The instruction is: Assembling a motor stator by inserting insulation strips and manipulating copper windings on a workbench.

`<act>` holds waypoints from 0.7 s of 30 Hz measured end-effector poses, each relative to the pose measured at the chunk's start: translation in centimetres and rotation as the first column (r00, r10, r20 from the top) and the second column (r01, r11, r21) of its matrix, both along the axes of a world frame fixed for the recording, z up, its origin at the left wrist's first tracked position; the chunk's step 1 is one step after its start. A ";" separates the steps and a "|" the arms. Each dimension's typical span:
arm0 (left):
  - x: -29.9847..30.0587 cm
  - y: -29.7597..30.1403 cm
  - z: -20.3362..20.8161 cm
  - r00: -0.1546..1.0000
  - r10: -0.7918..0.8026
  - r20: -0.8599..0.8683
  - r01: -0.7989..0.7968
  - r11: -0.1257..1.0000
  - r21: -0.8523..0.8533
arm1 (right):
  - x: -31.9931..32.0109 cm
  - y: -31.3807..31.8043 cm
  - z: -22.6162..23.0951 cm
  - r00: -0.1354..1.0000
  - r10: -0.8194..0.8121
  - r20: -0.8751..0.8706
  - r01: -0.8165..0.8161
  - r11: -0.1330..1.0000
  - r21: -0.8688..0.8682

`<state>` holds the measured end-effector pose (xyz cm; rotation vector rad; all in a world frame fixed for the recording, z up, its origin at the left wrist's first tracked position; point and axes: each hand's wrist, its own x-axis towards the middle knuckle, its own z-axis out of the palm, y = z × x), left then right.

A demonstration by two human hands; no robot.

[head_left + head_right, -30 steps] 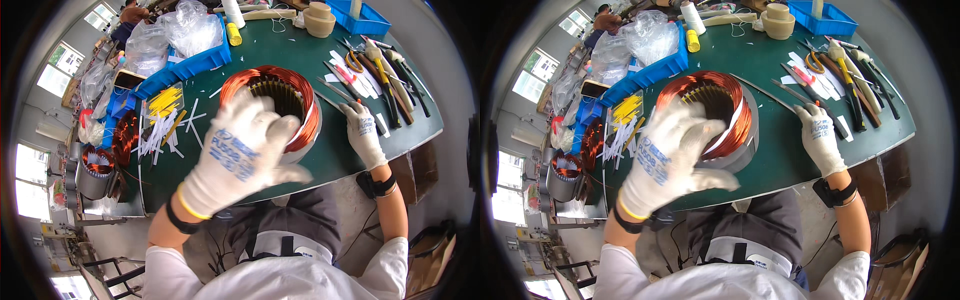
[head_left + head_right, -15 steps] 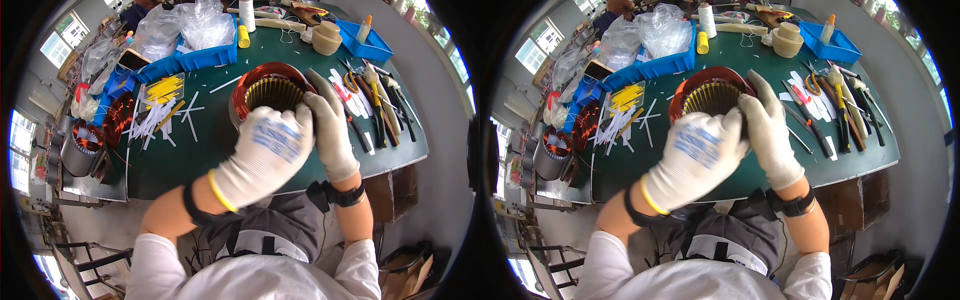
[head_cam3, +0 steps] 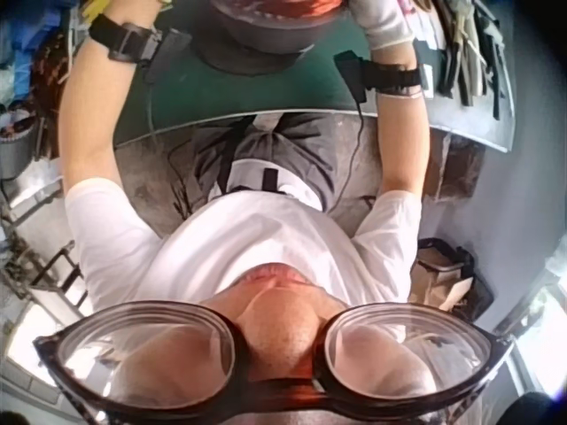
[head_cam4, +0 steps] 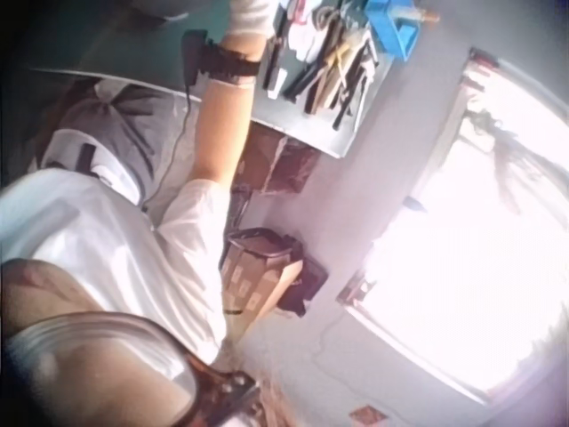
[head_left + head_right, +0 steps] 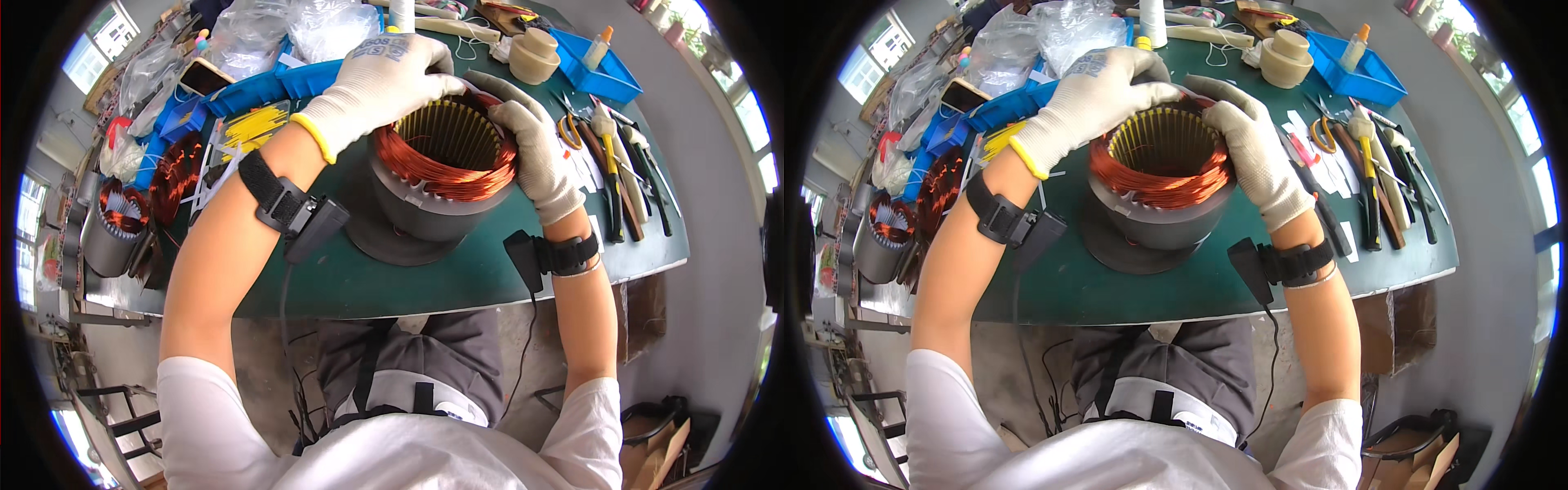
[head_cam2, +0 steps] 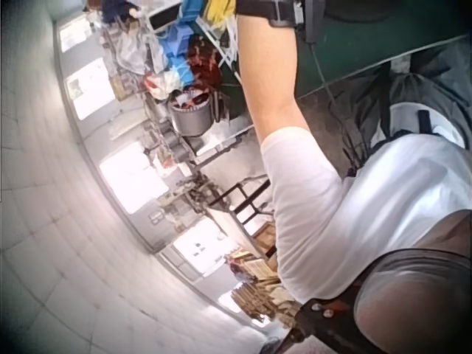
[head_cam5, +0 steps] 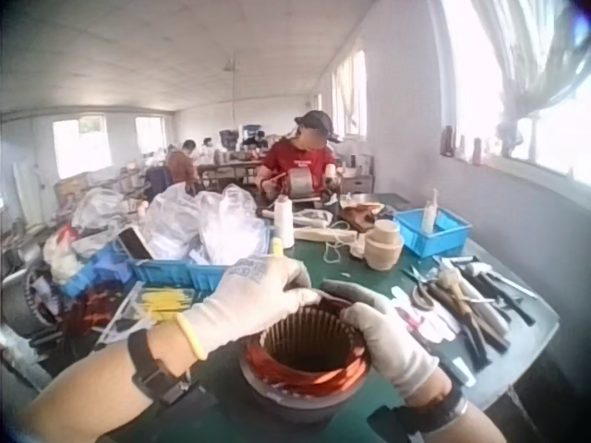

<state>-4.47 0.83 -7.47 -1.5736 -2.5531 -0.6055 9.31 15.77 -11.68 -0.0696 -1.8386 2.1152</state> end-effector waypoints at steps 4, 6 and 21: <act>-0.9 0.2 -0.6 0.997 -0.070 -0.028 0.072 0.993 0.094 | 0.1 -0.5 0.0 0.999 -0.038 -0.026 0.038 0.999 0.034; -1.4 0.5 -1.1 0.996 -0.093 0.004 0.092 0.986 0.142 | 0.3 -0.7 0.1 0.998 -0.052 -0.029 0.053 0.998 0.043; -5.7 -4.5 1.0 0.924 -0.088 0.372 0.005 0.976 0.219 | -0.6 0.7 -1.8 0.993 -0.041 -0.109 0.044 0.999 0.021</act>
